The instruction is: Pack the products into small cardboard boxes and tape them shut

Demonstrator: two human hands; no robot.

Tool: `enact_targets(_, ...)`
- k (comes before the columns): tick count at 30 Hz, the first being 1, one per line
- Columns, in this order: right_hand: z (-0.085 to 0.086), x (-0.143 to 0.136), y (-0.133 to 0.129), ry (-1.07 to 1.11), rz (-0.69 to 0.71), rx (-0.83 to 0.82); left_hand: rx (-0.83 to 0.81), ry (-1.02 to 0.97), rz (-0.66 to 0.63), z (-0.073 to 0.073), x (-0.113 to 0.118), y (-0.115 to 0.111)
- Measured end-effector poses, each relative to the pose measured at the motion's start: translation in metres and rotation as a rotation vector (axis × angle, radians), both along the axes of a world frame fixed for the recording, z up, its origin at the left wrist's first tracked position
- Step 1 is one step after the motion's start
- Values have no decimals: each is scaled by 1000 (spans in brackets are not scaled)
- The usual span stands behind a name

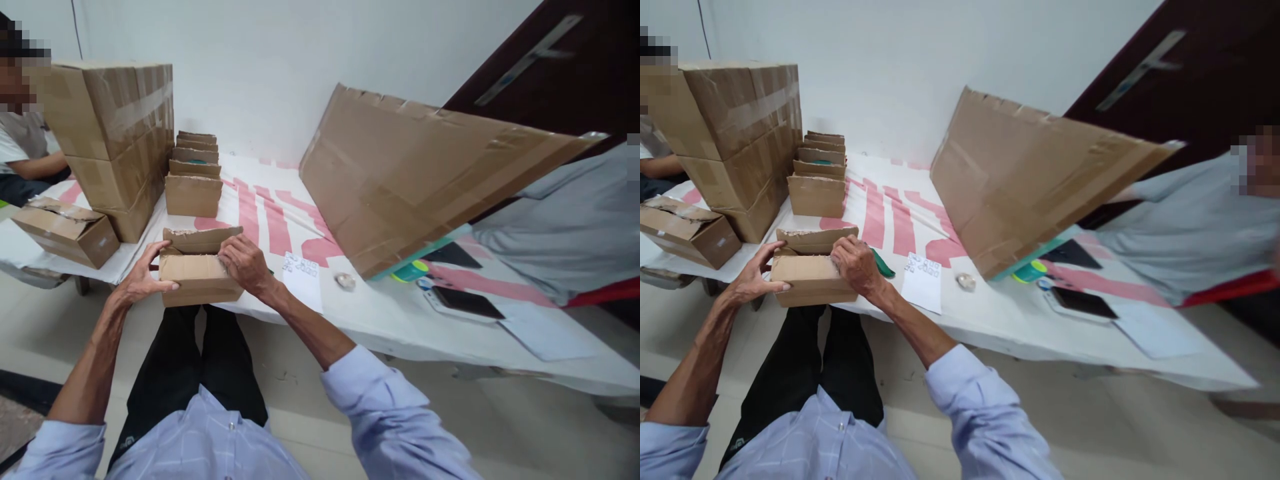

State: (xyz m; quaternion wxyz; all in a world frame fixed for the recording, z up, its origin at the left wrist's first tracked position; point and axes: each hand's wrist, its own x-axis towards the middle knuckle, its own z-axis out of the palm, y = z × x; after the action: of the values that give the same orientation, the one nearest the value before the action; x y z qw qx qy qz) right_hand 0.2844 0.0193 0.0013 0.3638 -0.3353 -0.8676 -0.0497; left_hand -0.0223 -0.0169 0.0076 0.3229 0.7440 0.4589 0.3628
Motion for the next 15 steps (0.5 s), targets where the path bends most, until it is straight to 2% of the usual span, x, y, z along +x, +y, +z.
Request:
enact_targets(3,-7,-2,-3,-24,-48,29,2,-4,4,-1,0,1)
enact_targets(7,-15,0,-11,31,-23,28,9,2,29,-2,1,2)
enact_targets(15,-20,1,-35,307,36,-21,-16,13,47,1,3,2)
